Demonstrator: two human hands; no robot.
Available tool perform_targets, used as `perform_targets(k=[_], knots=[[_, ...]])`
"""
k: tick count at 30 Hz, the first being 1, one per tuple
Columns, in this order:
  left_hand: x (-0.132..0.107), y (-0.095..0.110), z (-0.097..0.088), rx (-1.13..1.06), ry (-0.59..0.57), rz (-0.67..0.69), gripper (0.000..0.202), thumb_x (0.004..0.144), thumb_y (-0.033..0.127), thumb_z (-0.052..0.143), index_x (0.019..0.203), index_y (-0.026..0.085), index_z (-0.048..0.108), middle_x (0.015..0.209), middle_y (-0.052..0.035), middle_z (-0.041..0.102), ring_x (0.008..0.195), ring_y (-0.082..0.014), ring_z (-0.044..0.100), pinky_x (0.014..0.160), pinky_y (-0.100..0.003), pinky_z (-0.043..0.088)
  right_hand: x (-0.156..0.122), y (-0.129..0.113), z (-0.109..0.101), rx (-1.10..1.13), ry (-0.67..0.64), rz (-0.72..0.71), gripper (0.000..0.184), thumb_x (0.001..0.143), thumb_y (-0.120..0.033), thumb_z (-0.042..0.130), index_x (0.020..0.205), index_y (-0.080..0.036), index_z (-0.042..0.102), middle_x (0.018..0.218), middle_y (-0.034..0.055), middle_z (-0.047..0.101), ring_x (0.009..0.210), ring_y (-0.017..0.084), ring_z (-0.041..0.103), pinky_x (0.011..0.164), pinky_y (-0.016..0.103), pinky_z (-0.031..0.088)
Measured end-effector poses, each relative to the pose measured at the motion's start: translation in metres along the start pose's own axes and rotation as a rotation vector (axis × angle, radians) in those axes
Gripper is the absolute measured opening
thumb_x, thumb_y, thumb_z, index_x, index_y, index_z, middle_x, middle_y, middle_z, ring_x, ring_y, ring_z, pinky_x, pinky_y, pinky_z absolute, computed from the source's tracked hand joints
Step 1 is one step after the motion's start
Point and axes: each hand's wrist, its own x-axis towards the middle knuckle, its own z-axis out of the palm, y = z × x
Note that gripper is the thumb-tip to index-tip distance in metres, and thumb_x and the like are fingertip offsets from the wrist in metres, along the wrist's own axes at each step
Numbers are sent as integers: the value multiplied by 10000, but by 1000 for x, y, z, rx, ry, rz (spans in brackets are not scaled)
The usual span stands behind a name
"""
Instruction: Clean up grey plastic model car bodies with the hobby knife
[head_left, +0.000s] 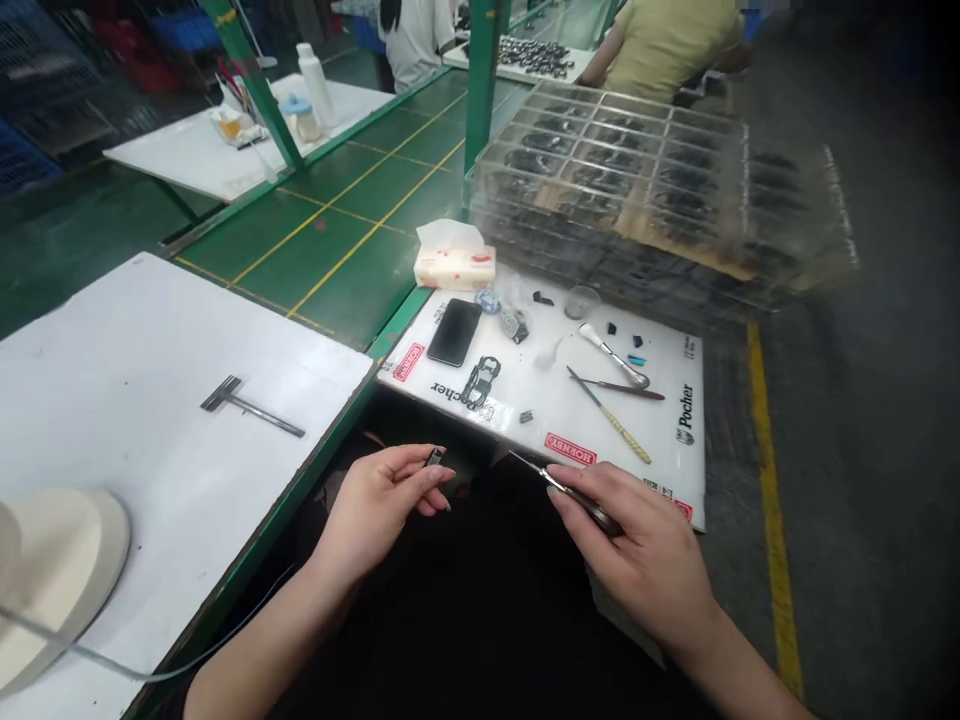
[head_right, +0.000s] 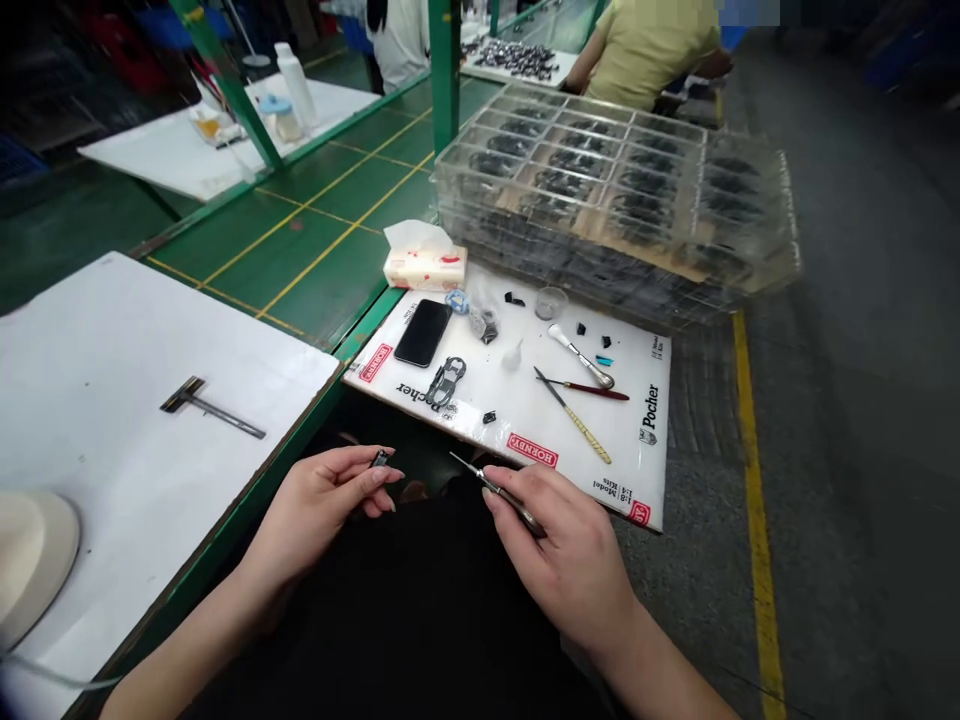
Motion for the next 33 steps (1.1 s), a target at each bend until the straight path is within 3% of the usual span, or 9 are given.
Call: perform_targets(k=[4, 10, 14, 26, 33], knots=[[-11, 12, 19, -122, -6, 21, 528, 1005, 512, 978, 1377, 145, 898, 1252, -191, 949, 849, -226, 897, 725, -303, 709, 1, -10, 5, 52, 8, -54, 273, 1181, -107, 768, 1426, -214, 824, 1120, 25, 855, 966, 142, 856, 865, 225, 713], [-27, 26, 34, -227, -81, 51, 369, 1041, 394, 963, 1301, 139, 901, 1096, -164, 956, 806, -220, 895, 698, -273, 685, 17, -27, 11, 13, 14, -207, 302, 1141, -28, 801, 1407, -169, 822, 1062, 51, 838, 864, 161, 817, 767, 280, 692], [-37, 27, 35, -237, -40, 106, 301, 1052, 359, 961, 1255, 145, 902, 1082, -147, 958, 805, -210, 899, 703, -267, 689, 24, -31, 12, -17, 8, -271, 307, 1122, 5, 810, 1376, -167, 824, 1039, 47, 846, 801, 159, 798, 715, 298, 682], [-49, 18, 27, -295, 30, 124, 279, 1064, 344, 964, 1251, 150, 893, 1144, -144, 966, 850, -199, 922, 728, -241, 712, 20, -30, 21, -63, -52, -336, 359, 1076, 39, 868, 1411, -84, 832, 1059, 73, 816, 837, 151, 766, 751, 311, 648], [-50, 17, 27, -294, 84, 138, 258, 1053, 344, 969, 1196, 144, 892, 1109, -141, 963, 849, -221, 926, 715, -263, 710, 22, -34, 22, -113, -31, -370, 355, 1096, 9, 857, 1428, -113, 818, 1089, 75, 824, 849, 162, 767, 738, 317, 647]])
